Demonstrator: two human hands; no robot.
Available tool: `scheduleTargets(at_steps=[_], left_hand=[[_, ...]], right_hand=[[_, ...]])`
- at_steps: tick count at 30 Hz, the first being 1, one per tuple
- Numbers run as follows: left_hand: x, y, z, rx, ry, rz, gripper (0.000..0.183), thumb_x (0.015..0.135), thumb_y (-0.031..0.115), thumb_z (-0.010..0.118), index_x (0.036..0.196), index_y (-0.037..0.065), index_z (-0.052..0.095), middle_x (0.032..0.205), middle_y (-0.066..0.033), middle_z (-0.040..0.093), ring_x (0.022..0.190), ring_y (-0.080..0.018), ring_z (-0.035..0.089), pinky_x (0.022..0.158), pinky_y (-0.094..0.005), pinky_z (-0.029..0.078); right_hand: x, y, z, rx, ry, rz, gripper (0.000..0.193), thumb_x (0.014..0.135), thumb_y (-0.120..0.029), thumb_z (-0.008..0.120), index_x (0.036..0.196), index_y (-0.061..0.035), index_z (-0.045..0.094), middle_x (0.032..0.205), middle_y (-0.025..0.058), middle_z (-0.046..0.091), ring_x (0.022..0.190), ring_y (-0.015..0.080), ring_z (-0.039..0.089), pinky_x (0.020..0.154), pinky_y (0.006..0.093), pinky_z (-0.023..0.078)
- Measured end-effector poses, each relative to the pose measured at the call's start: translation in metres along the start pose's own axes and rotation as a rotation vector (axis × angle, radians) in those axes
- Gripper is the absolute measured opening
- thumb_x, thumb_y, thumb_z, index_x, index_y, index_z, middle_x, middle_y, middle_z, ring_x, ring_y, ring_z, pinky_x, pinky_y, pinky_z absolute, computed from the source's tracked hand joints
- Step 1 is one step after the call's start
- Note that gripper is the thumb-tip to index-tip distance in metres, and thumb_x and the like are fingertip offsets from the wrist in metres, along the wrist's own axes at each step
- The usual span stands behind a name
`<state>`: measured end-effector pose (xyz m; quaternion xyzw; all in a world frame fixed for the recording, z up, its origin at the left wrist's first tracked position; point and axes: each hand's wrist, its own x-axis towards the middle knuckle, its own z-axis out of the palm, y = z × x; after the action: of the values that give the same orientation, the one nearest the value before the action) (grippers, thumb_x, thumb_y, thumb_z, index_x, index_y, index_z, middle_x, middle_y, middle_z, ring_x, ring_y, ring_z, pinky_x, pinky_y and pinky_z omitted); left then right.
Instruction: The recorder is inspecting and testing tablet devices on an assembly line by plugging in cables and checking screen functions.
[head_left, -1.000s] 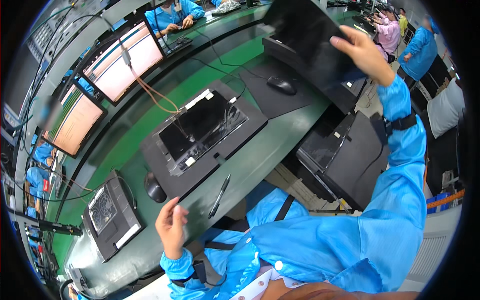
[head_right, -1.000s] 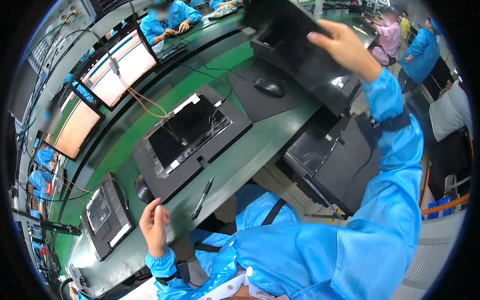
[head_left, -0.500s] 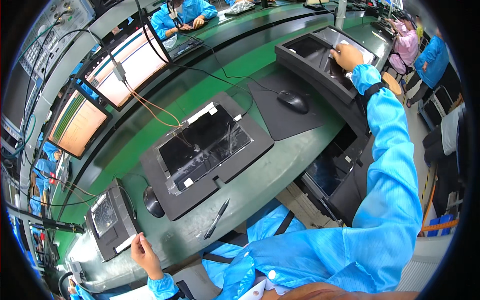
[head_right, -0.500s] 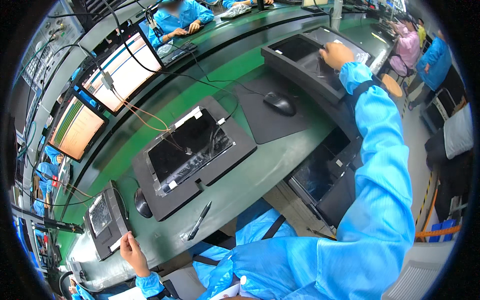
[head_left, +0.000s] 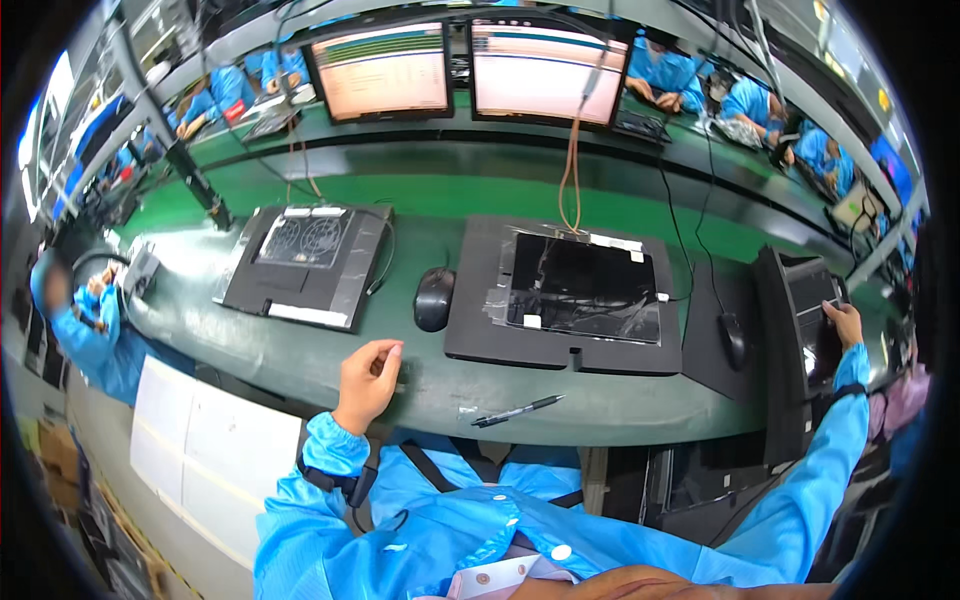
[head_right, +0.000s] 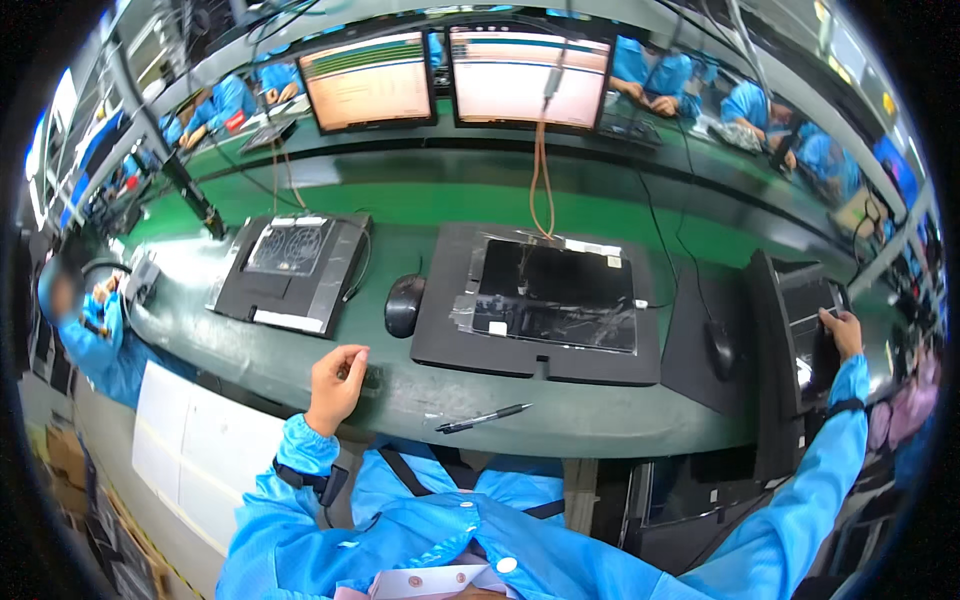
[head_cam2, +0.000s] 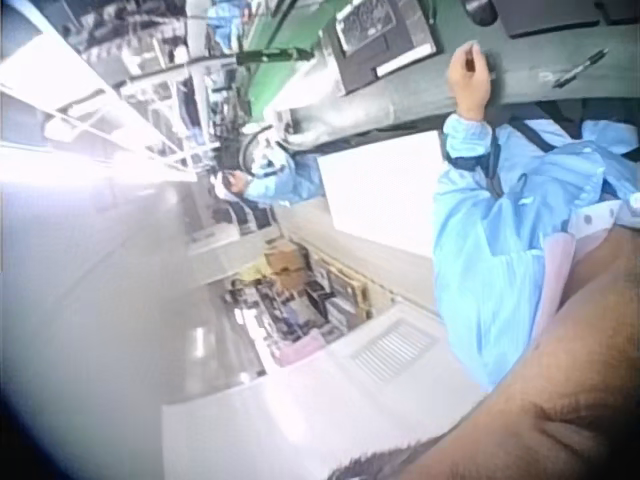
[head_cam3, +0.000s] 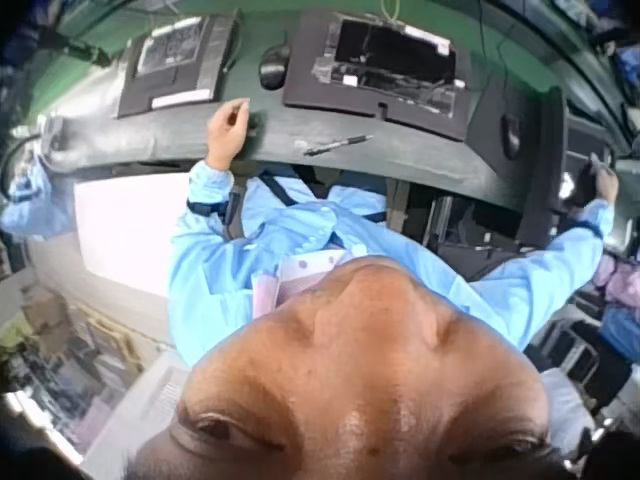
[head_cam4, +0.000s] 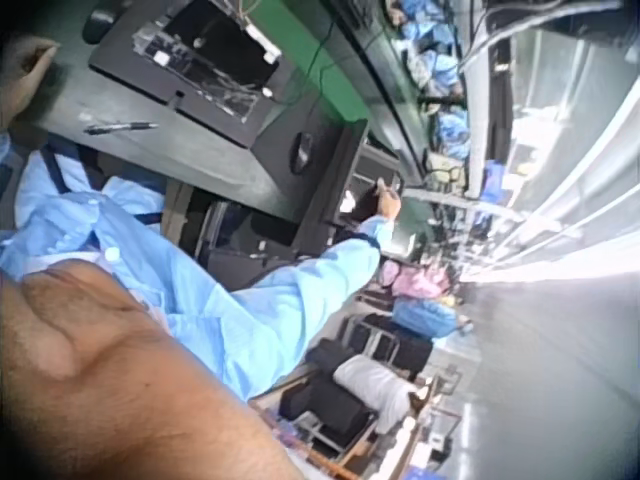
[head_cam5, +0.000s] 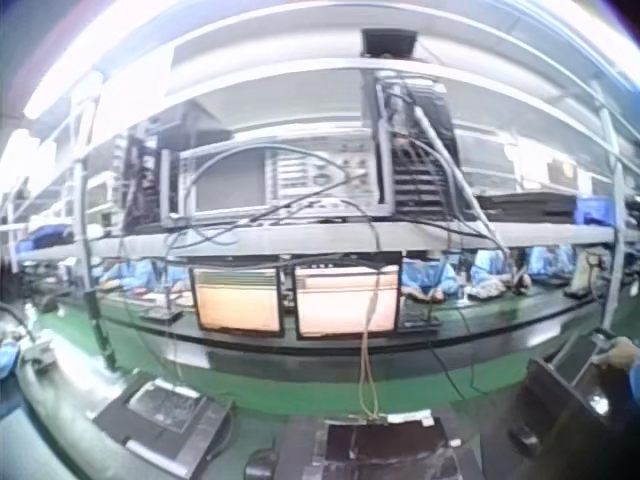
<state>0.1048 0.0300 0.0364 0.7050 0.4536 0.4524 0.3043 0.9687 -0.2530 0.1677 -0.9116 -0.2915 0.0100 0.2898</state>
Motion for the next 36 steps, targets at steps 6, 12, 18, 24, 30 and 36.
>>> scheduleTargets(at_steps=[6, 12, 18, 24, 30, 36], left_hand=[[-0.003, 0.028, -0.006, -0.151, -0.314, -0.033, 0.022, 0.096, 0.012, 0.068, 0.114, 0.0, 0.069, 0.083, -0.0037, 0.066, 0.068, -0.0074, 0.058, 0.062, -0.0246, 0.049], [0.018, 0.053, 0.031, -0.472, -0.616, 0.125, 0.085, 0.088, 0.022, 0.079, 0.157, 0.007, 0.032, 0.137, -0.0157, 0.056, 0.125, -0.0254, 0.057, 0.109, -0.039, 0.043], [0.022, 0.036, 0.003, -1.657, -0.9, -0.206, 0.082, 0.088, 0.018, 0.076, 0.154, 0.002, 0.03, 0.146, -0.0153, 0.048, 0.133, -0.0287, 0.049, 0.114, -0.0442, 0.037], [-0.032, -0.02, -0.103, -1.195, -0.142, -0.517, 0.05, 0.082, -0.007, 0.063, 0.13, 0.0, 0.058, 0.122, -0.0089, 0.065, 0.116, -0.0242, 0.061, 0.103, -0.0369, 0.047], [-0.082, -0.053, -0.154, -1.289, 0.189, -0.554, 0.048, 0.082, -0.005, 0.06, 0.13, -0.002, 0.059, 0.124, -0.0143, 0.066, 0.117, -0.0302, 0.063, 0.107, -0.0427, 0.047], [-0.07, -0.052, -0.158, -1.511, 0.17, -0.416, 0.04, 0.09, 0.003, 0.057, 0.129, -0.005, 0.06, 0.129, -0.0187, 0.065, 0.123, -0.0341, 0.061, 0.11, -0.0501, 0.044]], right_hand=[[-0.075, -0.156, -0.051, -0.295, 0.379, -0.568, 0.018, 0.093, -0.013, 0.065, 0.105, 0.0003, 0.06, 0.096, 0.015, 0.065, 0.086, 0.0296, 0.065, 0.078, 0.0398, 0.05], [-0.245, -0.323, 0.013, 0.158, 0.395, -0.801, 0.018, 0.1, -0.009, 0.062, 0.115, 0.0005, 0.062, 0.106, 0.0042, 0.062, 0.096, 0.0152, 0.062, 0.084, 0.0293, 0.05], [-0.345, -0.464, 0.198, 0.812, -0.699, -0.461, 0.025, 0.095, -0.023, 0.071, 0.109, -0.0024, 0.067, 0.095, -0.0029, 0.06, 0.09, 0.0064, 0.054, 0.08, 0.0235, 0.044], [-0.361, -0.522, 0.353, 0.115, -0.15, -1.373, 0.042, 0.096, -0.037, 0.065, 0.121, -0.0042, 0.066, 0.129, 0.0202, 0.057, 0.119, 0.0381, 0.055, 0.105, 0.0468, 0.042], [-0.361, -0.537, 0.375, -0.001, -0.406, -1.334, 0.048, 0.093, -0.038, 0.066, 0.115, 0.005, 0.066, 0.131, 0.0202, 0.057, 0.121, 0.0386, 0.054, 0.108, 0.0469, 0.039], [-0.382, -0.58, 0.418, 0.12, -0.293, -1.578, 0.035, 0.087, -0.026, 0.071, 0.114, -0.0042, 0.067, 0.127, 0.016, 0.058, 0.127, 0.0336, 0.052, 0.111, 0.0516, 0.037]])
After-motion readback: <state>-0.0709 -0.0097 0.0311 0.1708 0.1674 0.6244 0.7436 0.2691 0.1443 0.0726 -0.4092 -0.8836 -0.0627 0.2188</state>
